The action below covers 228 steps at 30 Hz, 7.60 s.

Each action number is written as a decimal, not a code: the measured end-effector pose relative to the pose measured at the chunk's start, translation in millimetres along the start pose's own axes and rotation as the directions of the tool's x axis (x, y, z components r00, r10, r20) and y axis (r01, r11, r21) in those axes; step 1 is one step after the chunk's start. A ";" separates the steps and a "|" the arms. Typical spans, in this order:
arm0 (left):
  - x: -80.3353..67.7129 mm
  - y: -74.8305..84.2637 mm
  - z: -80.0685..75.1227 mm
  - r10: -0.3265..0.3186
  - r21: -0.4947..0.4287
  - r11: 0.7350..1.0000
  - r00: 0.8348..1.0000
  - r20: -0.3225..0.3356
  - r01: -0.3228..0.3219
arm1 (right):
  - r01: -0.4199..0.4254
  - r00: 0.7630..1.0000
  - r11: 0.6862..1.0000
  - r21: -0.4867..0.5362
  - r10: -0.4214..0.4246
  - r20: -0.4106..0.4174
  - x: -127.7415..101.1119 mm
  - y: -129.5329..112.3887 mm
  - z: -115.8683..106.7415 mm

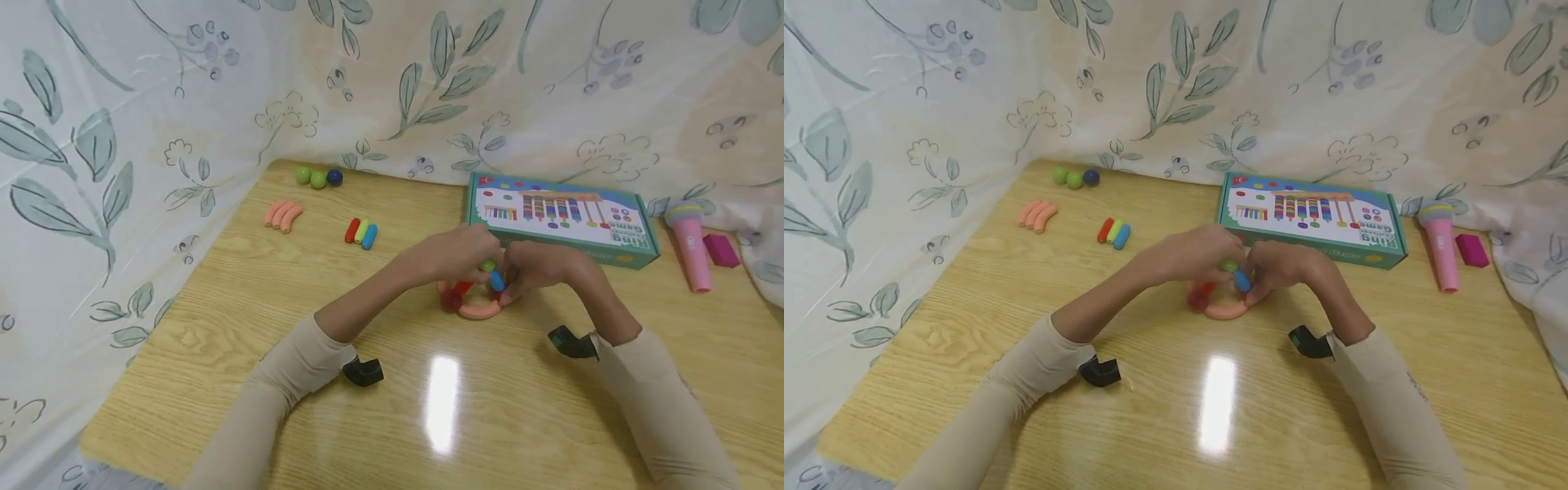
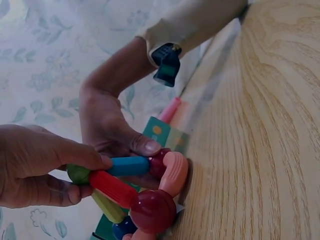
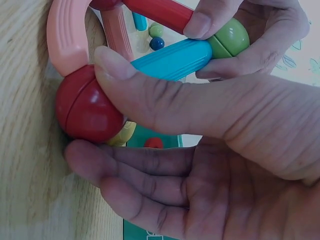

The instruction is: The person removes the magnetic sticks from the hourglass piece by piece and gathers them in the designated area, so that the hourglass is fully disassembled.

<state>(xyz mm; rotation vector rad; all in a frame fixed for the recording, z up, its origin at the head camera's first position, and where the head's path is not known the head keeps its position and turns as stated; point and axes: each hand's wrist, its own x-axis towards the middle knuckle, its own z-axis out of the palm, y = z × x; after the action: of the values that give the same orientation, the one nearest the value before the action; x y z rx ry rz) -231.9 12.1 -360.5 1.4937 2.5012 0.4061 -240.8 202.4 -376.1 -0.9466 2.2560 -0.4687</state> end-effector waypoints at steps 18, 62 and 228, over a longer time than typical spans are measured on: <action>-2.1 -3.2 -0.6 0.005 -0.047 0.999 1.000 0.008 -0.004 | -0.006 1.000 0.999 0.035 0.006 0.011 0.7 -0.8 -1.7; -3.1 -1.8 -7.0 -0.023 -0.075 0.997 1.000 0.008 0.024 | -0.066 0.997 0.998 0.016 0.066 0.037 2.4 -1.3 -2.0; 0.9 -39.3 10.9 0.019 -0.090 0.996 1.000 0.013 -0.018 | -0.002 1.000 0.996 -0.091 0.003 0.020 -2.9 2.7 -0.2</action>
<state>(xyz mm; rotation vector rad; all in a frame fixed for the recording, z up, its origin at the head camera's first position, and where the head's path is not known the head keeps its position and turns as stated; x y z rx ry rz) -261.4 -3.4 -384.0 1.4814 2.4262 0.5020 -240.7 206.4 -376.2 -0.9897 2.2761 -0.3560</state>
